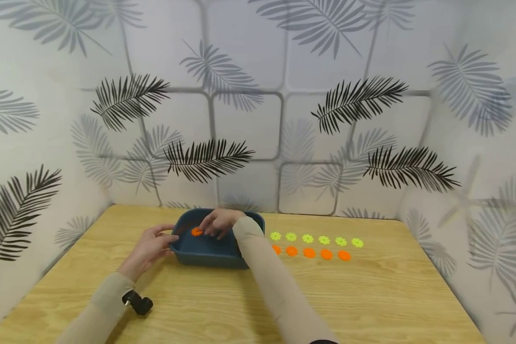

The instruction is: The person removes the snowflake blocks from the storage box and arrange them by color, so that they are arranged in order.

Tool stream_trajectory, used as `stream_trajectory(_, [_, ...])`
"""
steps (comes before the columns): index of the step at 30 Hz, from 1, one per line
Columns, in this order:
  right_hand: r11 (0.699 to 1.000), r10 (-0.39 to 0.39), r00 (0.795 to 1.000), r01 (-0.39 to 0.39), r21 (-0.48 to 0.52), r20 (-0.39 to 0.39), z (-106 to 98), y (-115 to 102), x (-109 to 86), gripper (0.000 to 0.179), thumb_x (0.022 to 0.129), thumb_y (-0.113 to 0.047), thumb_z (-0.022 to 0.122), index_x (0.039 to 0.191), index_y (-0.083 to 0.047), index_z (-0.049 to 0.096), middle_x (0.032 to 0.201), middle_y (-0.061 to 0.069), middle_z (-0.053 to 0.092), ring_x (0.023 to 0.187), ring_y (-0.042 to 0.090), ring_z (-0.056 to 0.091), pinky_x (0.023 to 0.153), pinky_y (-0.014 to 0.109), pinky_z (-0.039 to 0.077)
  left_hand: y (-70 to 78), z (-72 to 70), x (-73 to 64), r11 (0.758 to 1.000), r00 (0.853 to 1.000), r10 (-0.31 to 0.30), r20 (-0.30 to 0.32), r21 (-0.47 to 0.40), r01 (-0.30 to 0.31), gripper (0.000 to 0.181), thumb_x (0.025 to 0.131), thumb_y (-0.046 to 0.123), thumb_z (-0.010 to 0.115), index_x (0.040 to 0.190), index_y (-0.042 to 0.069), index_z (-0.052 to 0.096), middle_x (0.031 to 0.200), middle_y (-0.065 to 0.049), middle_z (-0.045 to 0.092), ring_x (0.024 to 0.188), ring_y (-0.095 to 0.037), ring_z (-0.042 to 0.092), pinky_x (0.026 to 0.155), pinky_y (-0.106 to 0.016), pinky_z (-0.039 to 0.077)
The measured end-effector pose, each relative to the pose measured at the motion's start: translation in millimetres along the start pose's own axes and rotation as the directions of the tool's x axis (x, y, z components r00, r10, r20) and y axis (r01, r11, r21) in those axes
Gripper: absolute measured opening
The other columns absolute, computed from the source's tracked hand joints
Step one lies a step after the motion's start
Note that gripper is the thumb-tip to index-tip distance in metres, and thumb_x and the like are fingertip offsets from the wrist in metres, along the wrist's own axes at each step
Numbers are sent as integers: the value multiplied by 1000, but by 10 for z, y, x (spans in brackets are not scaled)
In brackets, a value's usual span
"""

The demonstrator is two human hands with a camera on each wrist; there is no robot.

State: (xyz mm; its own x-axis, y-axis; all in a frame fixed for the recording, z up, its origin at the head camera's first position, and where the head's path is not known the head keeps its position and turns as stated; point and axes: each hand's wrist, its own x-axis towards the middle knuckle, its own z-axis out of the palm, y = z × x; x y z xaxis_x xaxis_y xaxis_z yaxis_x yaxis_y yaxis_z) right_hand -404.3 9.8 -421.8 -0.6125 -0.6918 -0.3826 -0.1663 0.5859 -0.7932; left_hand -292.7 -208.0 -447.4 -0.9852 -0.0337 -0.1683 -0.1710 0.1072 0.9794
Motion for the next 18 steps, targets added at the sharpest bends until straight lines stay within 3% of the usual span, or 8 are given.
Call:
stream_trajectory(3, [997, 62, 998, -63, -37, -18, 7, 44, 23, 44, 98, 8, 45, 136, -8, 58, 119, 12, 64, 95, 17, 58, 73, 29, 54, 1, -4, 2, 1000, 1000, 3, 4, -4, -3, 46, 97, 6, 58, 142, 2, 46, 113, -23, 57, 64, -14, 64, 61, -26, 59])
stream_trajectory(7, [992, 61, 998, -59, -111, 13, 2, 60, 40, 50, 99, 6, 45, 143, -15, 52, 109, 5, 61, 83, 14, 51, 64, 28, 45, 0, 1, 19, 1000, 1000, 5, 3, -8, -5, 46, 97, 6, 58, 142, 2, 46, 114, -24, 57, 63, -13, 63, 59, -24, 58])
stream_trajectory(13, [967, 80, 996, -66, -245, 50, 30, 27, 96, 51, 103, -5, 41, 149, -26, 44, 77, -2, 45, 55, 11, 31, 52, 25, 35, -3, -10, 24, 1000, 1000, 3, 3, -10, -3, 46, 97, 6, 58, 141, 3, 47, 114, -23, 57, 63, -12, 64, 59, -24, 58])
stream_trajectory(18, [964, 88, 996, -76, -254, 35, 52, 57, 129, 51, 101, -3, 40, 145, -26, 50, 66, -5, 34, 50, 10, 26, 49, 24, 32, -16, -11, 26, 1000, 1000, -4, 3, -14, 5, 45, 96, 6, 59, 140, 3, 49, 108, -19, 58, 63, -12, 64, 60, -25, 58])
